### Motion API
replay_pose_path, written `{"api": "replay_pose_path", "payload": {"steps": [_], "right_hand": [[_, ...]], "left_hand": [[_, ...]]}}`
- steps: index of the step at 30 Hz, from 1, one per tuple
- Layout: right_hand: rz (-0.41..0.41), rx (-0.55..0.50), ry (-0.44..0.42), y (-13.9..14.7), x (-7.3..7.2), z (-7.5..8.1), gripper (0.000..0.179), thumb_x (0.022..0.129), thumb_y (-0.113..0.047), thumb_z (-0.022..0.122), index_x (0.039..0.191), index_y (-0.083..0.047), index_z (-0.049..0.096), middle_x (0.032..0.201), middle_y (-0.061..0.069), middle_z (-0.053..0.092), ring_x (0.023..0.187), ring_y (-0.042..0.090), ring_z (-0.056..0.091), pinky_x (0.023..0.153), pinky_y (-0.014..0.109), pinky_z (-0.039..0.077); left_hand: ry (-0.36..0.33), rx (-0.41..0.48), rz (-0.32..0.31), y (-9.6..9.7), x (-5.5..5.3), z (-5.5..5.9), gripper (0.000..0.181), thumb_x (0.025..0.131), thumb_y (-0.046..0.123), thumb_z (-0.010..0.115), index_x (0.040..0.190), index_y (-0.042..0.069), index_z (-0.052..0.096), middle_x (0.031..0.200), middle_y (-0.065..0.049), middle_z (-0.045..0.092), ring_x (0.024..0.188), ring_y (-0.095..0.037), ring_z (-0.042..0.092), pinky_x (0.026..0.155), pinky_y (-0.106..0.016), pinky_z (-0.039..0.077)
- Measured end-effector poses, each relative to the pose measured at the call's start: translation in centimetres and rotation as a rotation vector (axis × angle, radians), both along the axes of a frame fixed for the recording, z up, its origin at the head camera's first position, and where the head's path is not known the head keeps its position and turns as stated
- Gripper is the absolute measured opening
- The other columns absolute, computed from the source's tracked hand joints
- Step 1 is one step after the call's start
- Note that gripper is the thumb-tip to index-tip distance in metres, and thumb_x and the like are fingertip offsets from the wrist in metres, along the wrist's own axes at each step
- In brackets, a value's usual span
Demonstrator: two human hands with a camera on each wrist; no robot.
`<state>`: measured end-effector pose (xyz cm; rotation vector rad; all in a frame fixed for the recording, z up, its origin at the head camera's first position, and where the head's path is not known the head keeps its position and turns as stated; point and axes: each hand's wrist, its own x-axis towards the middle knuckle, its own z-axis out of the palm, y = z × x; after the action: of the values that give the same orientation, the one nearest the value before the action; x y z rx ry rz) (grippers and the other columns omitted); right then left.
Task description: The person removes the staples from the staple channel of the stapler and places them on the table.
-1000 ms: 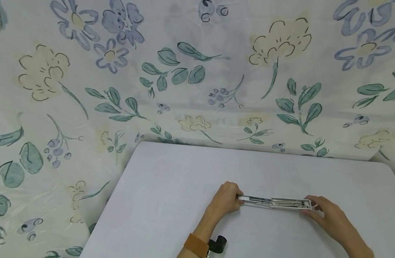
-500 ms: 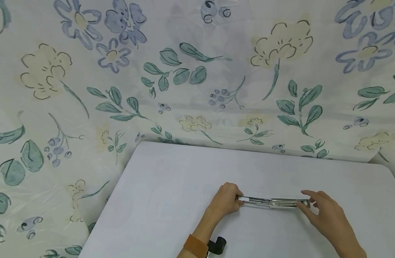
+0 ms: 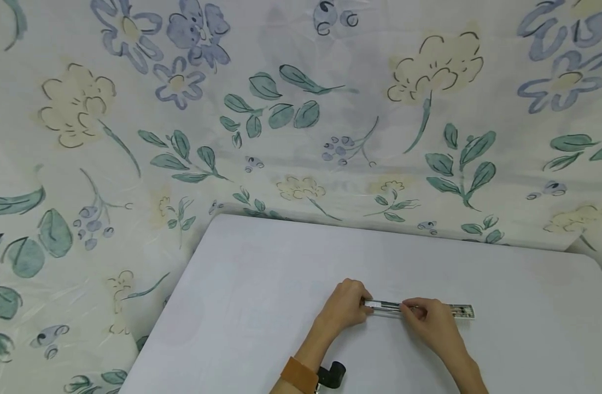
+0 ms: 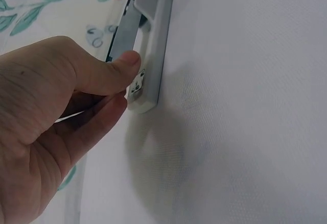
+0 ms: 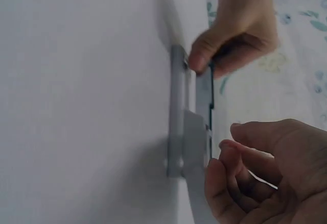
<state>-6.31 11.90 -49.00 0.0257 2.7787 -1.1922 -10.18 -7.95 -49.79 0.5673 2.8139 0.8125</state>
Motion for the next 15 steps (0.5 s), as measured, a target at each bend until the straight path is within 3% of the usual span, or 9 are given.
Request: {"api": "replay_pose_path", "payload": {"steps": [5,15], "right_hand": [[-0.015,-0.027,-0.005,-1.1,-0.2,-0.7,0.02,0.092,-0.009,0.073,0.106,0.005,0.077,0.054,-0.003,0.05,0.048,0.004,0.038,0.047,0.019,0.031],[0.008,-0.029,0.008,-2.8,-0.1,-1.2,0.024,0.091,-0.008,0.073,0.112,0.004,0.076,0.054,-0.002,0.056,0.047,0.004,0.038,0.045,0.018,0.032]], "left_hand": [[-0.008,0.008,-0.017,0.0,0.0,0.1,0.017,0.081,0.003,0.083,0.098,0.001,0.082,0.083,-0.006,0.077,0.06,-0.001,0.047,0.054,-0.011,0.04],[-0.005,-0.015,-0.013,-0.1,0.0,0.4,0.017,0.081,0.004,0.084,0.098,0.002,0.082,0.082,-0.004,0.077,0.06,0.0,0.046,0.054,-0.011,0.039]]}}
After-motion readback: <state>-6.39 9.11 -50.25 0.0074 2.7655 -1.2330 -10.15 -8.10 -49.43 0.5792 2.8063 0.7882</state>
